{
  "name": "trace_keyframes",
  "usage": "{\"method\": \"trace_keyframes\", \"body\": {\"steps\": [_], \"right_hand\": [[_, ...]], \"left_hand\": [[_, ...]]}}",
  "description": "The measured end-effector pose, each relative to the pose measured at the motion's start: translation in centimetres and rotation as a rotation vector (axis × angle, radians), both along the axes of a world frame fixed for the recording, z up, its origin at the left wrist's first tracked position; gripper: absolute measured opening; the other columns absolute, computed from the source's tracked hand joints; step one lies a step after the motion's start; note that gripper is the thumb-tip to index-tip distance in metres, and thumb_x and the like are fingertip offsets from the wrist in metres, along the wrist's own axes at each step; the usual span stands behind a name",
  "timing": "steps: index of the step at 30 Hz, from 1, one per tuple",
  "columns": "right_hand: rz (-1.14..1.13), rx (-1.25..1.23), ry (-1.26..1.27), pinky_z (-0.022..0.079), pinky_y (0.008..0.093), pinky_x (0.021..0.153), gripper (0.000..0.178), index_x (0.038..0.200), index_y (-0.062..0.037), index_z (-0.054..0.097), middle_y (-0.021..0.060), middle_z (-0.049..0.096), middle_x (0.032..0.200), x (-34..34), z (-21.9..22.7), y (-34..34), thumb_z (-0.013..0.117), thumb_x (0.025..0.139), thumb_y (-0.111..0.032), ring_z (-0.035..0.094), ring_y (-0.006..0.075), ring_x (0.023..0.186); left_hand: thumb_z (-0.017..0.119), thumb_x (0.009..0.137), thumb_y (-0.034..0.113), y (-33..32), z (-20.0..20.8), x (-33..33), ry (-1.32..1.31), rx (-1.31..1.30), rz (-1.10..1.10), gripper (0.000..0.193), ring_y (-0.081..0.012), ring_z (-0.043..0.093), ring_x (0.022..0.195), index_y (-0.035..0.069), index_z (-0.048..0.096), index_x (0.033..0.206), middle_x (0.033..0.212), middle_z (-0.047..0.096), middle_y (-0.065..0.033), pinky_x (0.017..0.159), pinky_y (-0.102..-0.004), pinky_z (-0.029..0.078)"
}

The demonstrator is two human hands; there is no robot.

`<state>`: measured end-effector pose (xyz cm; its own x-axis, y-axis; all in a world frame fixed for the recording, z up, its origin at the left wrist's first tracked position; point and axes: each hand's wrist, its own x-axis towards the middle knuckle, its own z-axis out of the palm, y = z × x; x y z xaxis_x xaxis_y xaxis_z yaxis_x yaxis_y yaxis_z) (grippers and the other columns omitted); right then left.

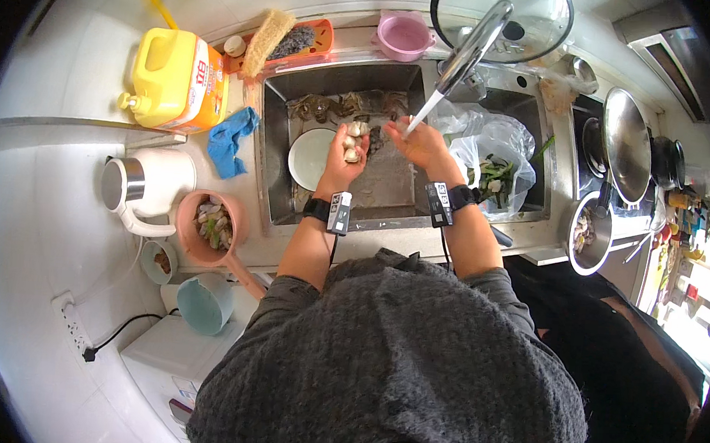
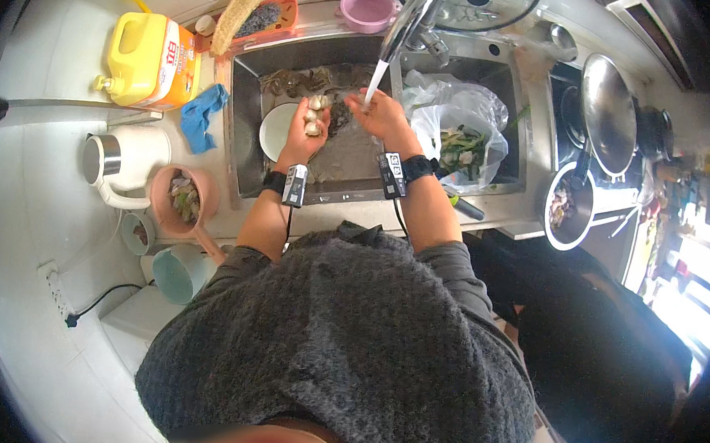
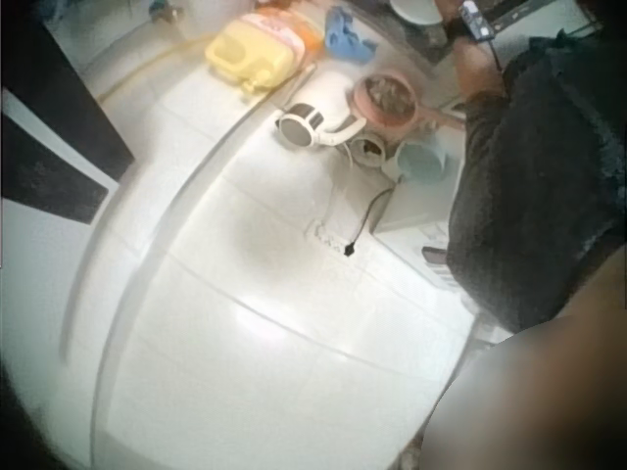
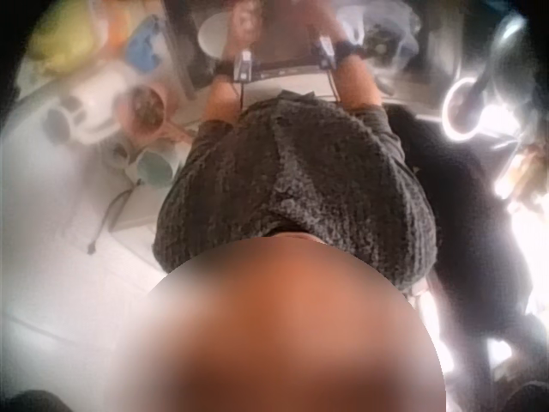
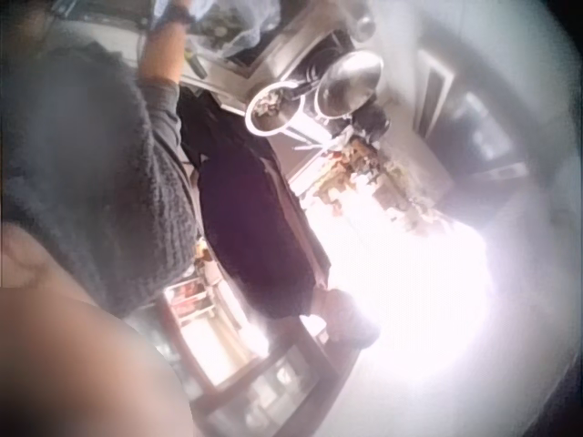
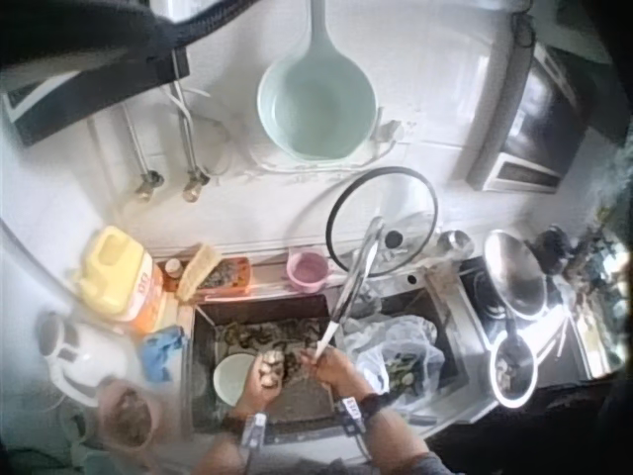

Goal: The person chops a cucumber into chunks on a wooden cutting board using a cleaver. They then retrieve garlic from a storage area, wash it under running water, and peel the cloves on the cutting board.

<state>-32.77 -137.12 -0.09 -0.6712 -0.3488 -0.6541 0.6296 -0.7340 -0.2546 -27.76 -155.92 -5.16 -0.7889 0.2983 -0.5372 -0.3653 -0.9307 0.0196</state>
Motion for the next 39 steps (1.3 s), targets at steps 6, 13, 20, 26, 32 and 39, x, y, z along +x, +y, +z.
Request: {"method": "trace_keyframes", "body": {"steps": [6,13,20,26,32,39], "right_hand": [[0.152,0.082,0.316,0.054,0.0385,0.082,0.030,0.113,0.0040,0.052,0.0215,0.057,0.117,1.0,0.1,-1.2,0.054,0.094,-0.019,0.054,0.0331,0.113],[-0.066,-0.128,0.562,0.049,0.0363,0.093,0.029,0.112,-0.0008,0.056,0.0178,0.051,0.128,2.0,0.0,-1.9,0.060,0.092,-0.021,0.047,0.0287,0.123],[0.498,0.979,0.510,0.054,0.0291,0.067,0.033,0.113,0.0008,0.055,0.0104,0.067,0.098,0.7,2.6,0.4,0.064,0.086,-0.016,0.067,0.0175,0.084],[0.735,1.710,1.246,0.053,0.0468,0.069,0.028,0.104,-0.0054,0.065,0.0201,0.068,0.086,1.7,3.5,0.0,0.063,0.080,-0.020,0.066,0.0367,0.077],[0.915,1.890,0.967,0.050,0.0479,0.078,0.026,0.105,-0.0149,0.067,0.0203,0.066,0.095,1.2,7.4,-0.3,0.059,0.080,-0.015,0.065,0.0335,0.090],[0.751,2.013,1.177,0.049,0.0453,0.081,0.017,0.092,-0.0134,0.070,0.0134,0.067,0.091,1.3,7.4,1.9,0.062,0.077,-0.018,0.063,0.0335,0.089]], "left_hand": [[0.056,0.092,0.039,4.9,-0.9,-1.7,-0.111,0.076,0.038,0.027,-0.0137,0.064,0.089,0.013,0.059,0.101,0.097,0.064,0.0010,0.070,-0.0243,0.055],[0.047,0.094,0.047,7.8,1.9,-0.9,0.106,-0.011,0.014,0.032,-0.0128,0.064,0.085,0.018,0.060,0.100,0.096,0.066,0.0022,0.075,-0.0326,0.054],[0.055,0.091,0.041,5.2,-1.4,-1.0,-0.130,0.170,0.090,0.030,-0.0142,0.064,0.078,0.012,0.060,0.100,0.096,0.065,-0.0030,0.061,-0.0274,0.055],[0.063,0.088,0.034,2.9,-1.5,-0.7,-0.175,-0.166,0.052,0.029,-0.0139,0.063,0.066,0.006,0.060,0.096,0.084,0.065,-0.0050,0.055,-0.0224,0.054],[0.067,0.084,0.034,3.1,0.7,-0.4,-0.008,-0.537,-0.299,0.029,-0.0152,0.063,0.066,0.007,0.062,0.094,0.081,0.064,-0.0051,0.050,-0.0214,0.050],[0.069,0.082,0.039,6.0,1.7,-2.8,0.084,-0.677,-0.465,0.033,-0.0161,0.063,0.061,0.009,0.063,0.094,0.078,0.063,-0.0048,0.047,-0.0230,0.050]]}}
